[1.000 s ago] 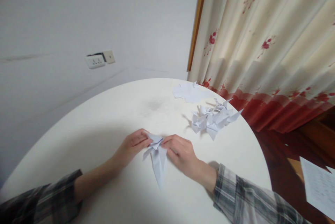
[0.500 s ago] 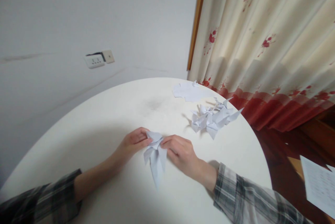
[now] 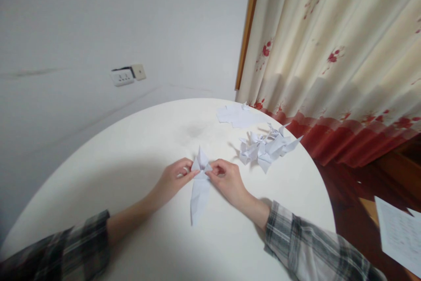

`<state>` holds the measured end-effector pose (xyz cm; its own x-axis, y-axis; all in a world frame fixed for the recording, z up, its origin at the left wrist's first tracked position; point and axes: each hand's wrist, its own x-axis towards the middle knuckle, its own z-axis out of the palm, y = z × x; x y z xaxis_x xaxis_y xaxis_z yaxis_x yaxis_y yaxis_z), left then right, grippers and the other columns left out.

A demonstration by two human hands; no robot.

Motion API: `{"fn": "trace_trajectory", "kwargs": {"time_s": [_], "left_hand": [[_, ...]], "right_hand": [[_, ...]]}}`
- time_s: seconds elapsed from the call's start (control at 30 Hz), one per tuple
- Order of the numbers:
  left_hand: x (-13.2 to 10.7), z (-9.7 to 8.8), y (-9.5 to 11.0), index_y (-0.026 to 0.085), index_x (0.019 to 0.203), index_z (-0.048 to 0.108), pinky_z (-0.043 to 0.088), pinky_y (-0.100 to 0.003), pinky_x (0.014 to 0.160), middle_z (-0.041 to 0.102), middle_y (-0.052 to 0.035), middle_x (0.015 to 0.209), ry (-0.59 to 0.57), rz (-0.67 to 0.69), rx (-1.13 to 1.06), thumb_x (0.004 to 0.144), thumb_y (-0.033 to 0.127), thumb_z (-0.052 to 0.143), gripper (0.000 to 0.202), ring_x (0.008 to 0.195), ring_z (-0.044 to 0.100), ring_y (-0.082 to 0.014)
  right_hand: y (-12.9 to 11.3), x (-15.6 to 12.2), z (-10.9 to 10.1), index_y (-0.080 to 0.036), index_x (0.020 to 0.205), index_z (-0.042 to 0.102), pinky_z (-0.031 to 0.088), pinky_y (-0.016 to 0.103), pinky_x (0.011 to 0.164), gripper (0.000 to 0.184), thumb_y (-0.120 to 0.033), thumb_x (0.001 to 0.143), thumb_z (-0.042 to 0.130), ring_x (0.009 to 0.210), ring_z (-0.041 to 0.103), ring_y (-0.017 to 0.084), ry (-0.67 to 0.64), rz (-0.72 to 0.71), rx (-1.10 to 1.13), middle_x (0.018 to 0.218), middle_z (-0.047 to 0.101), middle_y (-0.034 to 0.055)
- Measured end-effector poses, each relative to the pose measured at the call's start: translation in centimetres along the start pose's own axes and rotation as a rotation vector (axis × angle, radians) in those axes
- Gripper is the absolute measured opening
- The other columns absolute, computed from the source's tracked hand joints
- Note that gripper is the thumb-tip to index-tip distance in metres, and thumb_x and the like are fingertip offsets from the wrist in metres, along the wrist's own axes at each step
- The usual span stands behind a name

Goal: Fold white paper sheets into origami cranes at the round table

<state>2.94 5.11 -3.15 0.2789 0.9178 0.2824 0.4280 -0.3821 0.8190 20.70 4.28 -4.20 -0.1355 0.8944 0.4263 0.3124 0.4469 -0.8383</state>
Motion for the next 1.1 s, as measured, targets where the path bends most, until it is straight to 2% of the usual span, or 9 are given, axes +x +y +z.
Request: {"fn": "trace_trajectory", "kwargs": {"time_s": [0.1, 0.23, 0.33, 0.47, 0.7, 0.93, 1.1], "left_hand": [[0.3, 0.2, -0.2, 0.016, 0.07, 0.055, 0.041, -0.021, 0.057, 0.055, 0.0013, 0.067, -0.035, -0.016, -0.054, 0.076, 0.032, 0.055, 0.017, 0.061, 0.052, -0.011], [0.5, -0.5, -0.5, 0.016, 0.056, 0.05, 0.04, -0.019, 0.054, 0.051, 0.0036, 0.059, -0.076, 0.015, 0.013, 0.072, 0.029, 0.059, 0.023, 0.057, 0.05, -0.0094], [0.4, -0.9, -0.8, 0.016, 0.06, 0.053, 0.043, -0.02, 0.056, 0.055, 0.0026, 0.06, -0.09, -0.029, 0.009, 0.072, 0.03, 0.058, 0.02, 0.058, 0.054, -0.0109], [0.3, -1.0, -0.9, 0.015, 0.07, 0.059, 0.049, -0.024, 0.063, 0.064, -0.0019, 0.071, -0.117, -0.057, -0.067, 0.071, 0.029, 0.059, 0.014, 0.067, 0.061, -0.0144], [0.2, -1.0, -0.5, 0.015, 0.073, 0.06, 0.051, -0.025, 0.066, 0.066, -0.0033, 0.073, -0.138, -0.108, -0.164, 0.07, 0.025, 0.059, 0.011, 0.07, 0.063, -0.0151], [0.3, -1.0, -0.3, 0.015, 0.068, 0.059, 0.049, -0.023, 0.06, 0.065, -0.0039, 0.072, -0.156, -0.065, -0.137, 0.071, 0.026, 0.058, 0.012, 0.066, 0.061, -0.0137], [0.3, -1.4, -0.2, 0.015, 0.056, 0.053, 0.046, -0.023, 0.064, 0.064, -0.0052, 0.077, -0.161, 0.074, -0.048, 0.072, 0.022, 0.056, 0.017, 0.071, 0.059, -0.0136]], "right_hand": [[0.1, 0.0, -0.3, -0.016, 0.073, 0.06, 0.047, 0.023, 0.058, 0.006, -0.023, 0.073, 0.062, 0.058, 0.055, 0.011, -0.03, -0.036, -0.038, 0.064, 0.06, -0.0002], [-0.1, 0.1, -0.8, -0.017, 0.076, 0.062, 0.046, 0.025, 0.064, 0.004, -0.021, 0.075, 0.06, 0.066, 0.057, 0.013, -0.101, -0.102, -0.131, 0.073, 0.063, 0.0022], [-0.4, 0.2, -1.0, -0.018, 0.076, 0.062, 0.046, 0.025, 0.065, 0.004, -0.02, 0.077, 0.059, 0.068, 0.058, 0.013, -0.143, -0.137, -0.137, 0.074, 0.063, 0.002], [-0.7, 0.3, -1.0, -0.017, 0.072, 0.059, 0.045, 0.024, 0.062, 0.007, -0.02, 0.078, 0.056, 0.065, 0.057, 0.012, -0.158, -0.114, -0.122, 0.071, 0.061, 0.0017], [-0.2, 0.4, -1.3, -0.017, 0.068, 0.053, 0.044, 0.023, 0.059, 0.011, -0.021, 0.076, 0.059, 0.064, 0.056, 0.012, -0.213, -0.04, -0.058, 0.07, 0.061, 0.0016], [0.3, 0.6, -1.4, -0.016, 0.066, 0.053, 0.042, 0.023, 0.057, 0.016, -0.026, 0.074, 0.062, 0.061, 0.054, 0.011, -0.222, 0.043, 0.035, 0.068, 0.062, 0.0015], [0.2, 0.6, -1.4, -0.016, 0.064, 0.053, 0.042, 0.023, 0.056, 0.016, -0.025, 0.072, 0.064, 0.06, 0.055, 0.011, -0.213, 0.076, 0.035, 0.069, 0.063, 0.0013]]}}
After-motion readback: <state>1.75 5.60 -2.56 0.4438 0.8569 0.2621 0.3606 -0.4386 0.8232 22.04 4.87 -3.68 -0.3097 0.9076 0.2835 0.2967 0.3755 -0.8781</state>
